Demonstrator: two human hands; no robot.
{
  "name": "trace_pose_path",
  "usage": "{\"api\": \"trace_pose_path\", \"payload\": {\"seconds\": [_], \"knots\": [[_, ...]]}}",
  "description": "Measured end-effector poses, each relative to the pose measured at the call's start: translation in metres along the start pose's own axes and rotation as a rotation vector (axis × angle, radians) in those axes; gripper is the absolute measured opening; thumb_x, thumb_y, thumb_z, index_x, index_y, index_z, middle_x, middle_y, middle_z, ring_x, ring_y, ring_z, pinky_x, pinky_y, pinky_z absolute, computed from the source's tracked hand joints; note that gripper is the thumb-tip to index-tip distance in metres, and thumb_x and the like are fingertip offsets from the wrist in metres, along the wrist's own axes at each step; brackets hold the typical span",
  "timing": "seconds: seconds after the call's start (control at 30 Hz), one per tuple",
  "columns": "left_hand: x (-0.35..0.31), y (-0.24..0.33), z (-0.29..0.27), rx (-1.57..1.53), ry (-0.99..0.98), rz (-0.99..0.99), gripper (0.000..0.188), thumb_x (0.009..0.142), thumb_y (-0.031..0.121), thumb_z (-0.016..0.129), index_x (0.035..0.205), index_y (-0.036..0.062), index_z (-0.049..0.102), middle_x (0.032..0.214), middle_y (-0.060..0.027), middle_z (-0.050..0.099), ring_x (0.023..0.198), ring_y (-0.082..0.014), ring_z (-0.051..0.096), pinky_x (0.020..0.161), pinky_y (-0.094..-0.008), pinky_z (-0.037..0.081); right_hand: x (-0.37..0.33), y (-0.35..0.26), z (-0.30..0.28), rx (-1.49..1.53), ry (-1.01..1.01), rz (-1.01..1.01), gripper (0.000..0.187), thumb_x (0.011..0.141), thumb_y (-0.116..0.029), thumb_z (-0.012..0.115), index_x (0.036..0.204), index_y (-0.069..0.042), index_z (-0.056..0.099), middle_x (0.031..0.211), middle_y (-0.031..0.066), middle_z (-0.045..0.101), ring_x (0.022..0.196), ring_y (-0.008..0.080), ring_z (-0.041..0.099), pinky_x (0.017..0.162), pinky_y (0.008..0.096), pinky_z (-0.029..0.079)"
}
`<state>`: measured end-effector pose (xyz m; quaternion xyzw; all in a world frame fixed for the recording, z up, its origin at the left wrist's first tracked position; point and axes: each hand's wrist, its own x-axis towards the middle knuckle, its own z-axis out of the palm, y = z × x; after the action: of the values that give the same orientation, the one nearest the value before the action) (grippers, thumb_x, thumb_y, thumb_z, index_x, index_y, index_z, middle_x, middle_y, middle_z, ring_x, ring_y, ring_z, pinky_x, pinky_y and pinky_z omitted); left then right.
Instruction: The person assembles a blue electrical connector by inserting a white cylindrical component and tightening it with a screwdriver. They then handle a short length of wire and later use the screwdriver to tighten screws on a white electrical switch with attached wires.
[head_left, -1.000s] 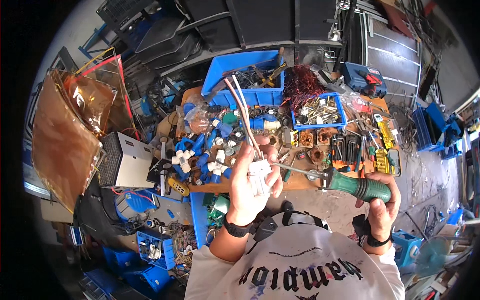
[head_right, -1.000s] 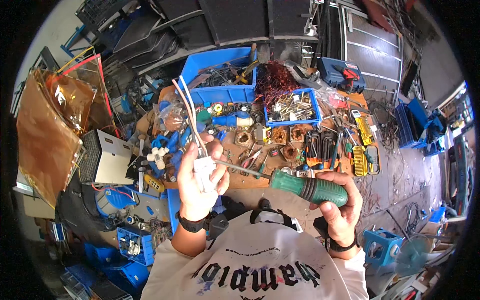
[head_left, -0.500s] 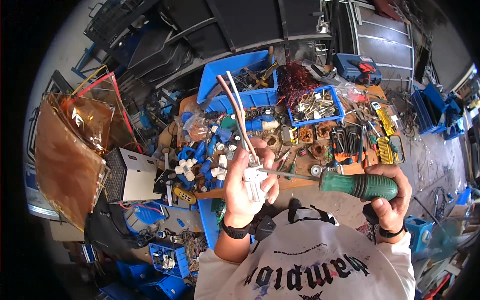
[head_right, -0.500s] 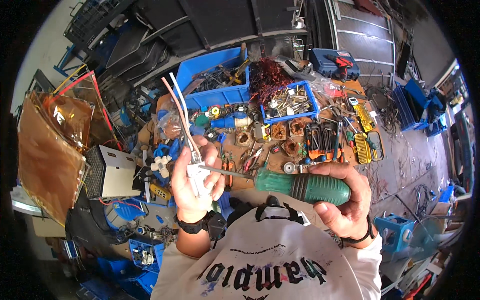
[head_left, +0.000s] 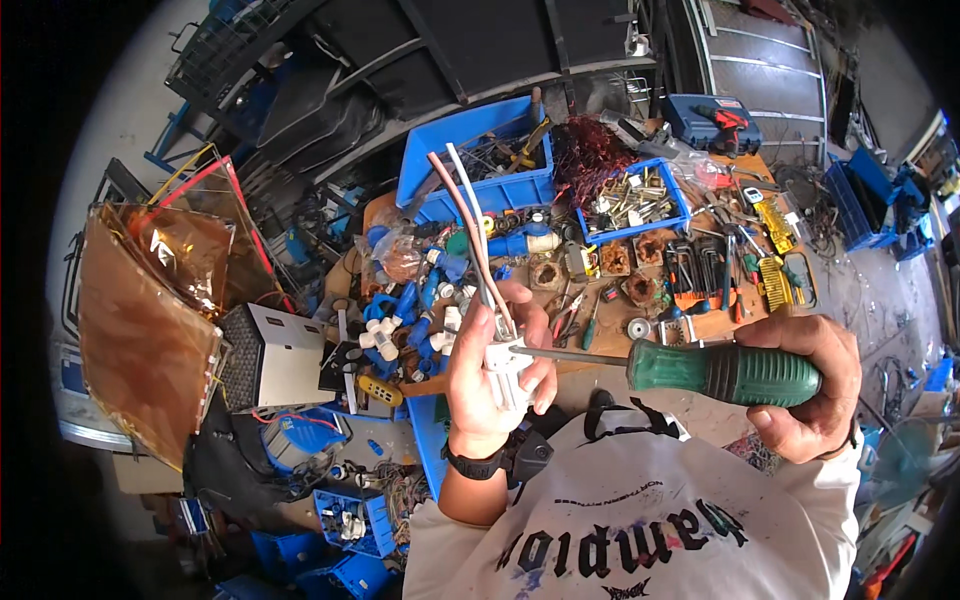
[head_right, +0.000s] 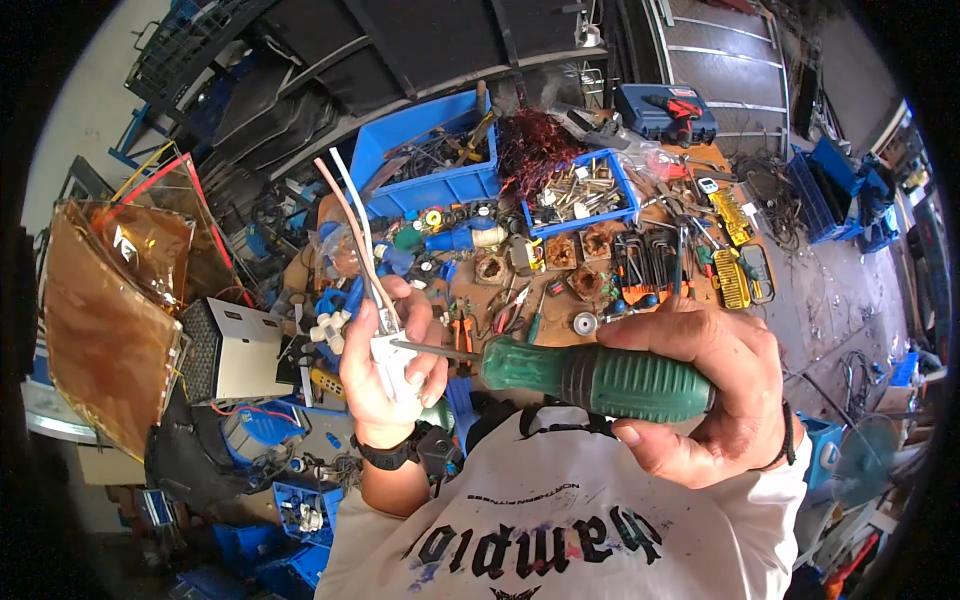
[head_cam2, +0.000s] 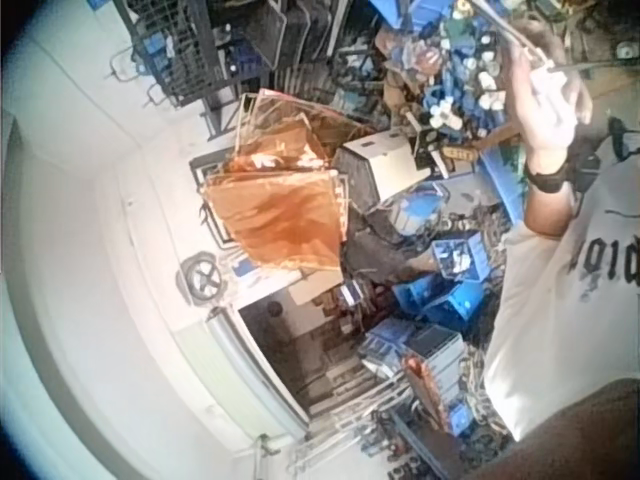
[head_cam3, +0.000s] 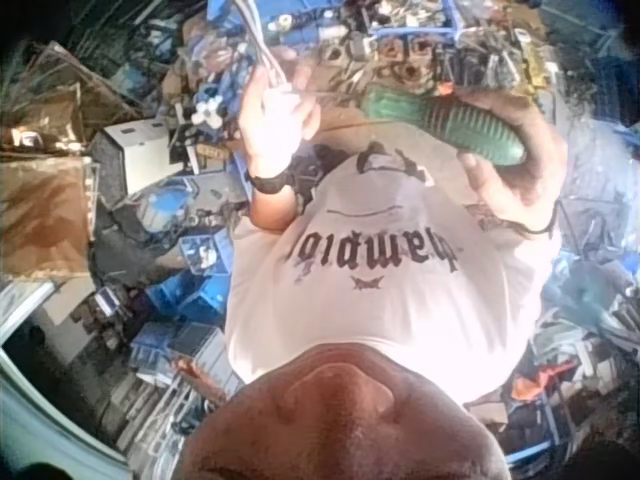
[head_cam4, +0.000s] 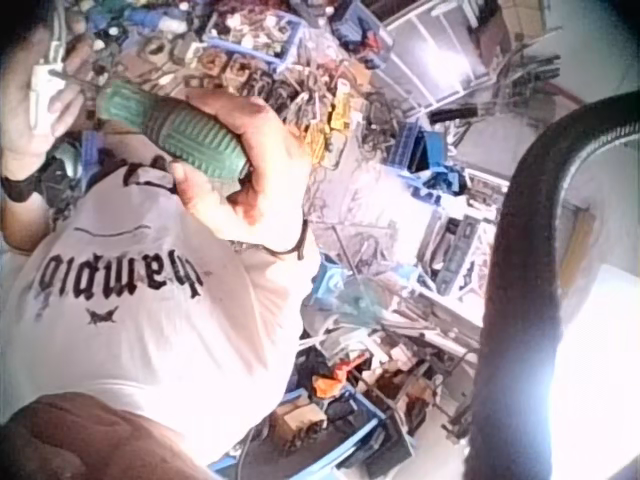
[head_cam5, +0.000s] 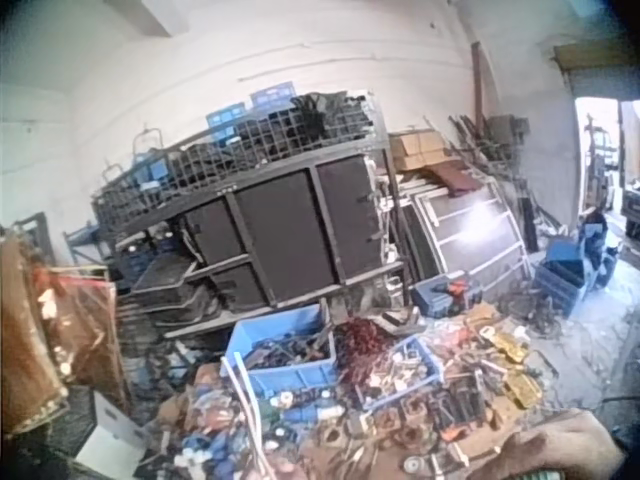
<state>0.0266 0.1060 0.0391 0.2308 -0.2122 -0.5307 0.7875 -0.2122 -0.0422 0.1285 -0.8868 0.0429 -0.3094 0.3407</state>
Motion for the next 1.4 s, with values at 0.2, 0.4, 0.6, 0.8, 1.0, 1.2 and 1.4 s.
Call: {"api": "trace_pose_path", "payload": {"seconds": [0.2, 0.4, 0.6, 0.8, 1.0, 1.2, 1.4], "knots": [[-0.008, 0.003, 0.0, 0.049, 0.009, 0.032, 0.034, 0.099, 0.033, 0.038, 0.117, 0.0045, 0.044, 0.08, -0.0096, 0.049, 0.048, -0.0129, 0.047, 0.036, -0.0301, 0.046, 0.02, -0.012, -0.002, -0.082, -0.014, -0.143, 0.034, 0.075, -0.021, 0.071, 0.099, 0.0, 0.062, 0.072, 0.0101, 0.059, 0.052, 0.0204, 0.057, 0.046, 0.0322, 0.044], [-0.012, 0.002, 0.003, 0.037, -0.018, 0.049, 0.035, 0.099, 0.031, 0.037, 0.118, 0.0023, 0.043, 0.078, -0.0117, 0.049, 0.049, -0.0131, 0.047, 0.037, -0.0294, 0.047, 0.026, -0.016, -0.001, -0.066, -0.003, -0.346, 0.026, 0.075, -0.019, 0.073, 0.094, -0.003, 0.068, 0.066, 0.0042, 0.05, 0.048, 0.0147, 0.051, 0.04, 0.0278, 0.038], [-0.014, 0.003, 0.007, 0.012, -0.068, 0.072, 0.038, 0.099, 0.034, 0.037, 0.118, 0.0012, 0.044, 0.075, -0.0133, 0.048, 0.049, -0.0134, 0.046, 0.037, -0.0294, 0.047, 0.023, -0.013, 0.003, -0.001, 0.064, -0.336, 0.036, 0.071, -0.028, 0.079, 0.092, -0.002, 0.066, 0.061, 0.0026, 0.051, 0.045, 0.0142, 0.051, 0.037, 0.0265, 0.036], [-0.012, 0.0, 0.011, 0.094, -0.109, 0.079, 0.04, 0.1, 0.039, 0.033, 0.115, 0.0038, 0.045, 0.073, -0.0075, 0.044, 0.048, -0.0117, 0.045, 0.033, -0.0284, 0.044, 0.013, -0.014, 0.002, -0.003, 0.077, -0.254, 0.048, 0.068, -0.036, 0.081, 0.094, -0.001, 0.063, 0.059, 0.0027, 0.052, 0.044, 0.0158, 0.053, 0.037, 0.0269, 0.037], [-0.015, -0.002, 0.012, 0.122, -0.085, 0.127, 0.041, 0.1, 0.04, 0.032, 0.115, 0.0042, 0.046, 0.07, -0.007, 0.043, 0.047, -0.0118, 0.044, 0.033, -0.029, 0.043, 0.011, -0.01, 0.003, -0.028, 0.045, -0.328, 0.043, 0.07, -0.031, 0.08, 0.097, -0.003, 0.063, 0.065, 0.0056, 0.054, 0.048, 0.0157, 0.054, 0.038, 0.0273, 0.038], [-0.014, -0.002, 0.013, 0.175, -0.12, 0.151, 0.046, 0.1, 0.043, 0.03, 0.12, 0.0043, 0.043, 0.069, -0.007, 0.043, 0.047, -0.0113, 0.044, 0.033, -0.0289, 0.042, 0.01, -0.011, 0.001, -0.046, 0.024, -0.341, 0.042, 0.069, -0.03, 0.079, 0.097, -0.003, 0.062, 0.067, 0.0057, 0.055, 0.049, 0.0168, 0.054, 0.039, 0.0288, 0.039], [-0.021, 0.008, 0.014, 0.392, -0.047, 0.177, 0.053, 0.087, 0.026, 0.058, 0.129, 0.0027, 0.035, 0.077, -0.009, 0.05, 0.049, -0.0097, 0.048, 0.04, -0.024, 0.045, 0.002, 0.004, 0.004, 0.07, -0.019, -0.266, 0.046, 0.071, -0.029, 0.081, 0.098, -0.002, 0.055, 0.072, 0.0092, 0.063, 0.052, 0.0218, 0.059, 0.045, 0.0318, 0.044]]}}
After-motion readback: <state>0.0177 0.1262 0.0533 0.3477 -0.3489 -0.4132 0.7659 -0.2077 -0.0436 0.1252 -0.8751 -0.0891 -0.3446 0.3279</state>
